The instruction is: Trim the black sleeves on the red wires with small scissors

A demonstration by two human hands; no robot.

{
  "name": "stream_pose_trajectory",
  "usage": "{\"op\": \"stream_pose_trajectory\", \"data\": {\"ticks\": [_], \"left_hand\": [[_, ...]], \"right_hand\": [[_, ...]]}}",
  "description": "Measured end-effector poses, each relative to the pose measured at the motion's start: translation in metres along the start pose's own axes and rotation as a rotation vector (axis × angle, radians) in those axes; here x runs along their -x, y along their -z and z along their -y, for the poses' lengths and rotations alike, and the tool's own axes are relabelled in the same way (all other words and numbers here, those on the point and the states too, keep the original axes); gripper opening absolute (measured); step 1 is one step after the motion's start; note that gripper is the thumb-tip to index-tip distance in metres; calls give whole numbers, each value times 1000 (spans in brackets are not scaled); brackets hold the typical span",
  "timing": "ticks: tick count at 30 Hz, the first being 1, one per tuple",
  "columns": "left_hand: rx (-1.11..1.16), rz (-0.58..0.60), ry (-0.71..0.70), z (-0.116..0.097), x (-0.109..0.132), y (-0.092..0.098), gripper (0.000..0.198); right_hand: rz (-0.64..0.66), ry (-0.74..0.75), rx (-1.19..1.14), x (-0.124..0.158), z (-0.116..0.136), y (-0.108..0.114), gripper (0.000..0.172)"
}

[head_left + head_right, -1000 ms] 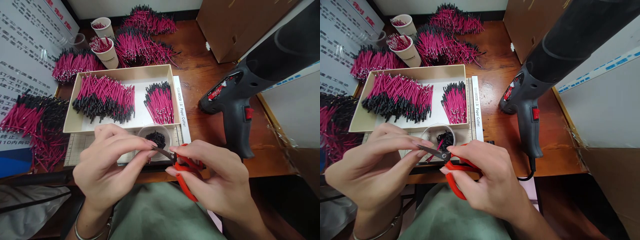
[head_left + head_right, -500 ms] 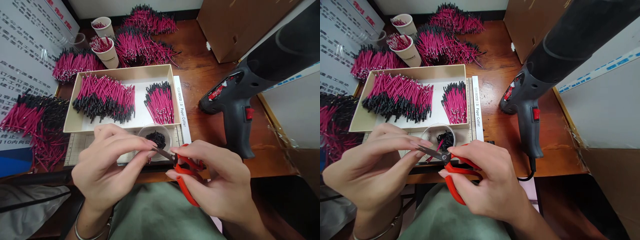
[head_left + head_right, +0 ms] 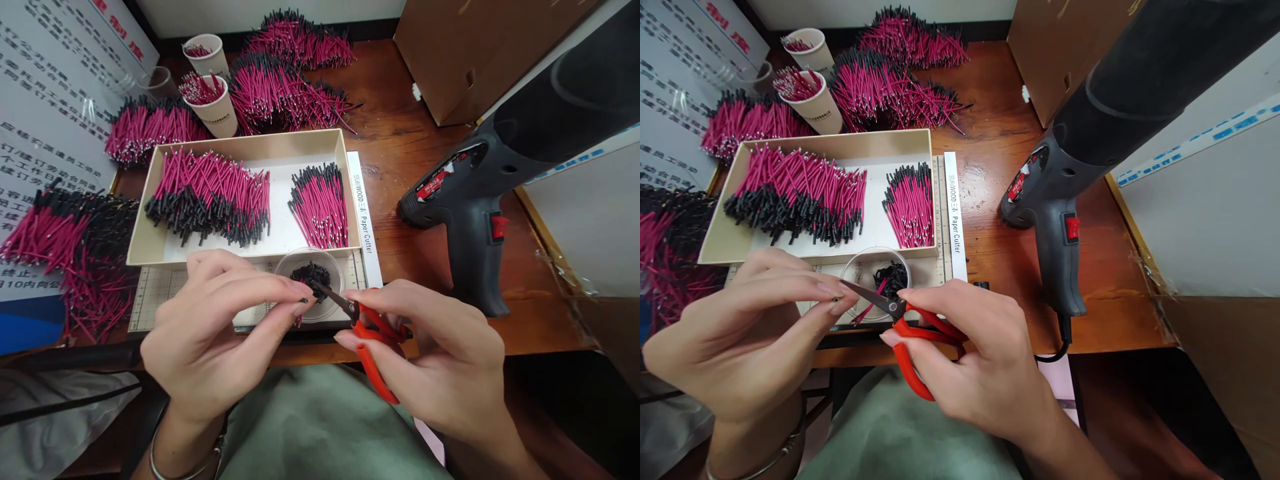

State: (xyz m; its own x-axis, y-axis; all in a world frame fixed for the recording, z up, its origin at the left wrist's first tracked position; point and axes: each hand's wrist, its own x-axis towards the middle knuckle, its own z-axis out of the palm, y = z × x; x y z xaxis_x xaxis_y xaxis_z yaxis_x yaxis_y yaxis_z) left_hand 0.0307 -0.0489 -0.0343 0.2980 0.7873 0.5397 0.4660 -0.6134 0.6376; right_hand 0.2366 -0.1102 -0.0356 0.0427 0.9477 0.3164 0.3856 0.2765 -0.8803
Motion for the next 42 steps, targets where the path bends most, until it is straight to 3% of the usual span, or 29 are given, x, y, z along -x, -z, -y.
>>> {"op": "stream_pose_trajectory", "data": {"ticks": [6, 13, 27, 42], "left_hand": [[-5, -1, -21, 1, 2, 2, 13], [-24, 24, -74, 5, -1, 3, 14], [-19, 31, -42, 0, -3, 2, 23], [-5, 47, -61, 1, -2, 1, 19]], "right_hand": [[3, 44, -13, -1, 1, -1, 33], [21, 45, 14, 0, -2, -1, 31], [32, 25, 38, -3, 2, 2, 29], [16, 14, 21, -2, 2, 4, 31]]}}
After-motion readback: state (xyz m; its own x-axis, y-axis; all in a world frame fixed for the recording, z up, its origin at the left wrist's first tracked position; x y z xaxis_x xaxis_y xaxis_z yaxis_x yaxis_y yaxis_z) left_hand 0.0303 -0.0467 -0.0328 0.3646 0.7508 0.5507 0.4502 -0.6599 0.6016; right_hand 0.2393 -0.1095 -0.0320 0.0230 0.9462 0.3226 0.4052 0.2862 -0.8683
